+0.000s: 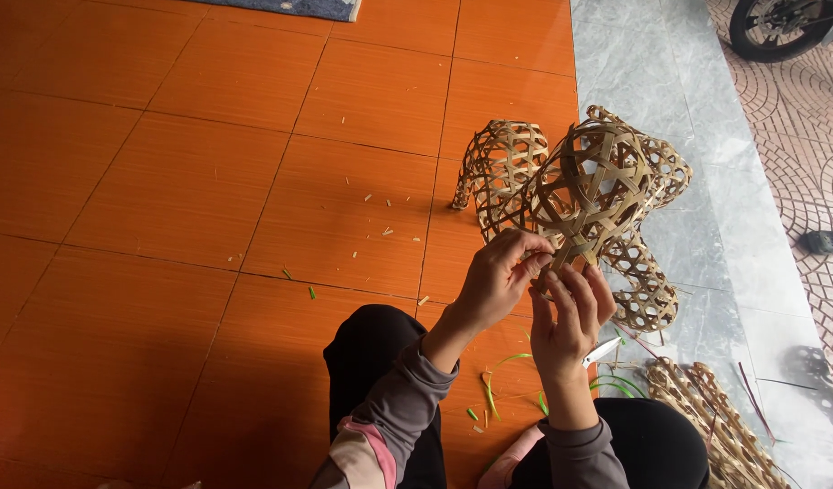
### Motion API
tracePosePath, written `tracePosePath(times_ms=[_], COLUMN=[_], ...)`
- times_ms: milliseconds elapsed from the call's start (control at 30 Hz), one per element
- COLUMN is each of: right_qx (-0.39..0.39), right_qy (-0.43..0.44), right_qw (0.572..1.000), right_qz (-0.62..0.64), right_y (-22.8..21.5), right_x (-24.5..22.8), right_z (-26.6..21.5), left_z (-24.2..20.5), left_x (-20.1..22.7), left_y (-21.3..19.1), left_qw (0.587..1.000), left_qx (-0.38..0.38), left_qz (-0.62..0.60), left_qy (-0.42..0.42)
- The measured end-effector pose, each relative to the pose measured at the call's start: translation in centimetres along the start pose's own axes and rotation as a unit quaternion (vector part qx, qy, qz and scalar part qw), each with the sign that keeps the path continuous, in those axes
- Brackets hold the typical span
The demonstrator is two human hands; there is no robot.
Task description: Assembling and trimming woven bamboo animal structures using scissors and plastic ties
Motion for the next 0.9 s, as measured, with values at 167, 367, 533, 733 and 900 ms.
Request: tracePosePath(times_ms=[167, 367, 533, 733, 900], right_qx=[-0.008, 0.013, 0.024, 0.054, 0.066], right_qy=[-0.016, -0.029, -0.020, -0.003, 0.019], right_qw=[1.000, 1.000, 0.999, 0.998, 0.997], right_qz=[-0.001, -0.002, 0.004, 0.016, 0.023], right_y=[-0.1, 0.1, 0.1, 0.9, 1.4], right_x=[-0.8, -0.9, -1.3, -1.0, -1.0], right_z=[0.3, 0.2, 0.2, -0.3, 0.6], left_z=[0.0, 0.0, 0.0, -0.3, -0.7], left_x=[-0.3, -0.4, -0.2, -0.8, -0.6], left_y=[0.0, 0.2, 0.1, 0.3, 0.0], left_qw=[0.999, 0.997, 0.998, 0.997, 0.994], left_qx=[-0.001, 0.005, 0.017, 0.058, 0.083], left_qz=[0.044, 0.081, 0.051, 0.026, -0.011], left_qy=[0.021, 0.000, -0.027, -0.052, -0.074])
Point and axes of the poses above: each hand's wrist, its own z-axis towards the middle knuckle, its own y-axis out of the palm, x = y × z, the point moved 5 cm from there along z, towards the middle knuckle, and after that the axes turned 3 degrees about -x, right-handed, at the moved point
